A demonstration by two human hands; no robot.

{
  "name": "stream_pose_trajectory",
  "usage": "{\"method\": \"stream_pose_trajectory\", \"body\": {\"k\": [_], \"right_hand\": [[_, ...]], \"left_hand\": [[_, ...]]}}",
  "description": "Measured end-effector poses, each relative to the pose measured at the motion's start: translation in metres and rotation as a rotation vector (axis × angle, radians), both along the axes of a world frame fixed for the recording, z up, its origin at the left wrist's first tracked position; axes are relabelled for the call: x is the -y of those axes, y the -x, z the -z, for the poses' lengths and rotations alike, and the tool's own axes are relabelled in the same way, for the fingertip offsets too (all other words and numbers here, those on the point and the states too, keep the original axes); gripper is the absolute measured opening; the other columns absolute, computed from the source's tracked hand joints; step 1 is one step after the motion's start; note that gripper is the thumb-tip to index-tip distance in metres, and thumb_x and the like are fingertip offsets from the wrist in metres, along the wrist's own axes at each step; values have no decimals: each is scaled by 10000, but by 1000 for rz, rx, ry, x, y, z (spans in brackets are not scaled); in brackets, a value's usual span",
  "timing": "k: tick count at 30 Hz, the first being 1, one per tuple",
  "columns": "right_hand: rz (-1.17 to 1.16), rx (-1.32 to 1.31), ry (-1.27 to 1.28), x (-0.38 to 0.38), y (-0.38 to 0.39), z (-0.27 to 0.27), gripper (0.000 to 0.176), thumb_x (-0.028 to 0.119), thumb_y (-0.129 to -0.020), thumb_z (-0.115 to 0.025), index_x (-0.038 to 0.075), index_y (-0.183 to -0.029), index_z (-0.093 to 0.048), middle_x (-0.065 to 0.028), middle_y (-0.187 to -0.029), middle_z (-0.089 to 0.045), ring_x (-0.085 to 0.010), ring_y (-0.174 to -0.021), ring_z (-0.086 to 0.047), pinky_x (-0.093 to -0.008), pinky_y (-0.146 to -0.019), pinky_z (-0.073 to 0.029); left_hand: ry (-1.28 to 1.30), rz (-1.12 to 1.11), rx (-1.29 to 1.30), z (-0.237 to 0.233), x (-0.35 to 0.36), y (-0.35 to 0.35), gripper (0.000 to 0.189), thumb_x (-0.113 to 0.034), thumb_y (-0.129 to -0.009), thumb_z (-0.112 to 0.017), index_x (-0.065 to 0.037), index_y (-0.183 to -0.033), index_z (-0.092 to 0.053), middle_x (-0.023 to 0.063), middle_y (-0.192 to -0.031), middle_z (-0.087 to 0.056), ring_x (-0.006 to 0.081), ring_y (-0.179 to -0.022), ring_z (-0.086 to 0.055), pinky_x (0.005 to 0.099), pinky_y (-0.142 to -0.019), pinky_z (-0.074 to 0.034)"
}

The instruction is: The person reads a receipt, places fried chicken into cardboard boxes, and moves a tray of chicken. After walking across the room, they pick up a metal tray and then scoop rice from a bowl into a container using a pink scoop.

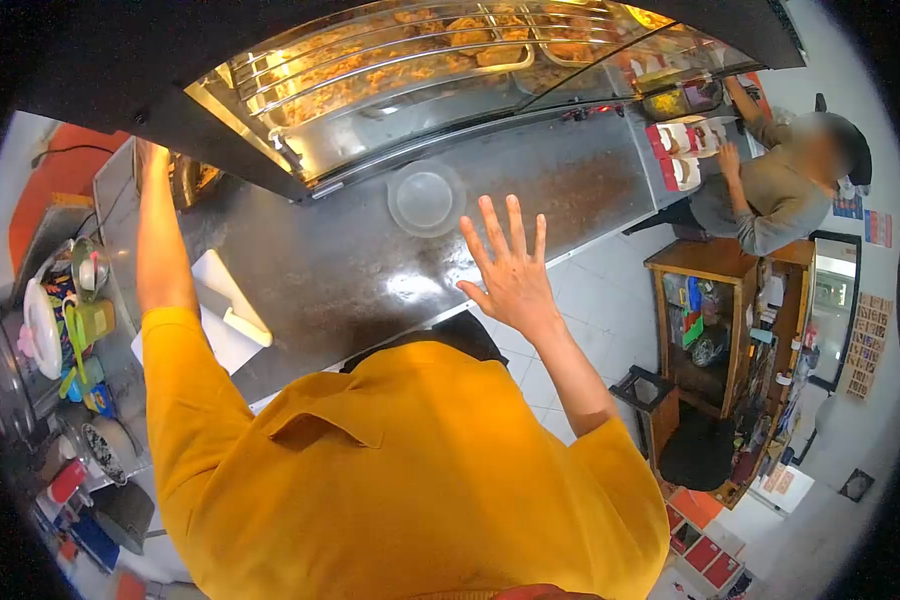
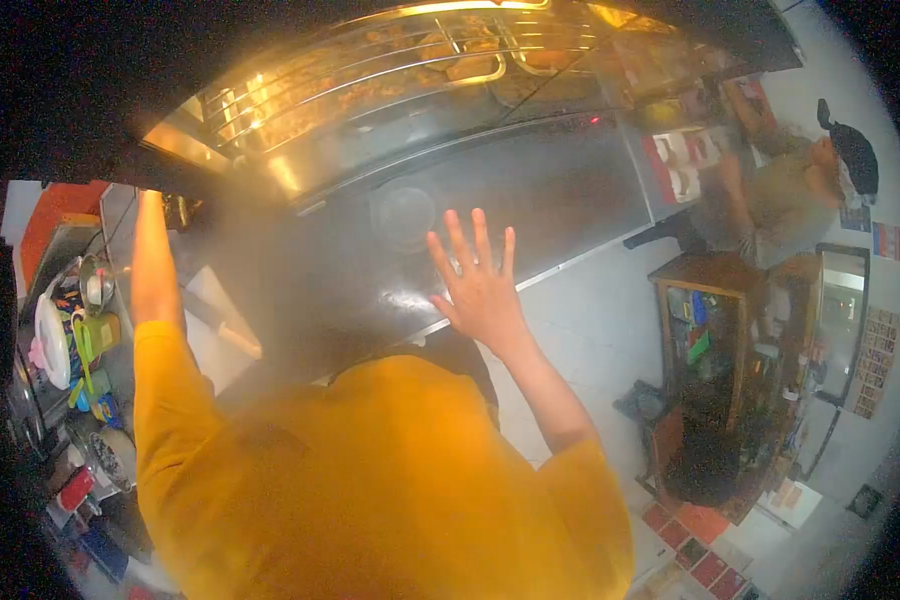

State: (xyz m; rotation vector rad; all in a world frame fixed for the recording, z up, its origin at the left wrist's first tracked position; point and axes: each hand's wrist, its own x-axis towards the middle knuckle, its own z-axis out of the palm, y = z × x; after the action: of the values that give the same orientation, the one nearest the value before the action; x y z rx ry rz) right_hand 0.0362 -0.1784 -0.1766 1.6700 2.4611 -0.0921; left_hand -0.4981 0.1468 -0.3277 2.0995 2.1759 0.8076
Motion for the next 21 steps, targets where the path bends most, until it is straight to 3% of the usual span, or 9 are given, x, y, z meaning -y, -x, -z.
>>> {"method": "stream_pose_trajectory", "body": {"k": [2,5,6,8,11,13,16,19,21], "right_hand": [[8,-11,-7,0,4,-1,871,496,-810,-663,162,-1518,-281,-159,-1600,-133,-439,-1458,-85,-664,-1109,-123],[28,-18,14,2,6,-2,840,450,-829,-656,145,-1517,-283,-174,-1594,-144,-445,-1453,-99,-645,-1119,-131],[34,-32,4,-2,12,1,834,430,-833,-658,131,-1516,-283,-180,-1594,-141,-447,-1452,-103,-645,-1118,-137],[46,-49,3,2,10,2,808,381,-843,-659,103,-1507,-292,-199,-1590,-132,-450,-1451,-105,-650,-1114,-157],[46,-66,15,9,0,12,779,345,-854,-652,81,-1498,-302,-216,-1585,-121,-456,-1451,-99,-647,-1115,-173],[63,-74,32,12,-3,26,770,339,-861,-644,74,-1497,-301,-222,-1584,-116,-460,-1450,-95,-640,-1120,-174],[135,-70,121,14,2,32,810,297,-831,-686,62,-1498,-291,-215,-1593,-79,-455,-1449,-98,-608,-1129,-186],[123,-78,158,11,7,36,801,295,-834,-687,57,-1492,-295,-209,-1595,-63,-452,-1449,-92,-599,-1123,-208],[107,-86,159,9,10,39,777,301,-844,-674,57,-1486,-310,-227,-1578,-122,-450,-1437,-144,-583,-1124,-227]], "left_hand": [[-42,-110,115,9,39,-2,215,-279,-810,-649,-69,-832,-694,193,-877,-700,367,-840,-678,468,-735,-523],[-134,-401,222,49,-1,19,223,-310,-810,-668,-89,-826,-696,179,-873,-704,355,-853,-679,458,-745,-520],[-184,-525,243,64,14,94,226,-320,-810,-674,-95,-823,-697,174,-872,-706,351,-858,-680,455,-749,-519],[-309,-621,219,104,0,148,187,-282,-791,-652,-104,-788,-709,172,-840,-708,360,-828,-684,459,-739,-525],[-138,-677,208,-26,66,73,103,-197,-732,-714,-103,-772,-707,138,-816,-712,310,-788,-688,420,-726,-520],[-486,-750,328,34,30,112,111,-196,-760,-726,-88,-763,-700,130,-796,-709,305,-806,-686,409,-731,-514],[-557,-799,269,7,30,114,127,-198,-789,-727,-75,-773,-697,132,-784,-704,302,-814,-683,408,-734,-510],[-324,-745,253,-95,75,65,146,-205,-801,-728,-63,-806,-697,149,-807,-705,318,-814,-679,418,-727,-509],[-300,-737,257,-97,71,69,183,-236,-801,-730,-61,-849,-700,162,-832,-707,327,-828,-679,421,-745,-512]]}}
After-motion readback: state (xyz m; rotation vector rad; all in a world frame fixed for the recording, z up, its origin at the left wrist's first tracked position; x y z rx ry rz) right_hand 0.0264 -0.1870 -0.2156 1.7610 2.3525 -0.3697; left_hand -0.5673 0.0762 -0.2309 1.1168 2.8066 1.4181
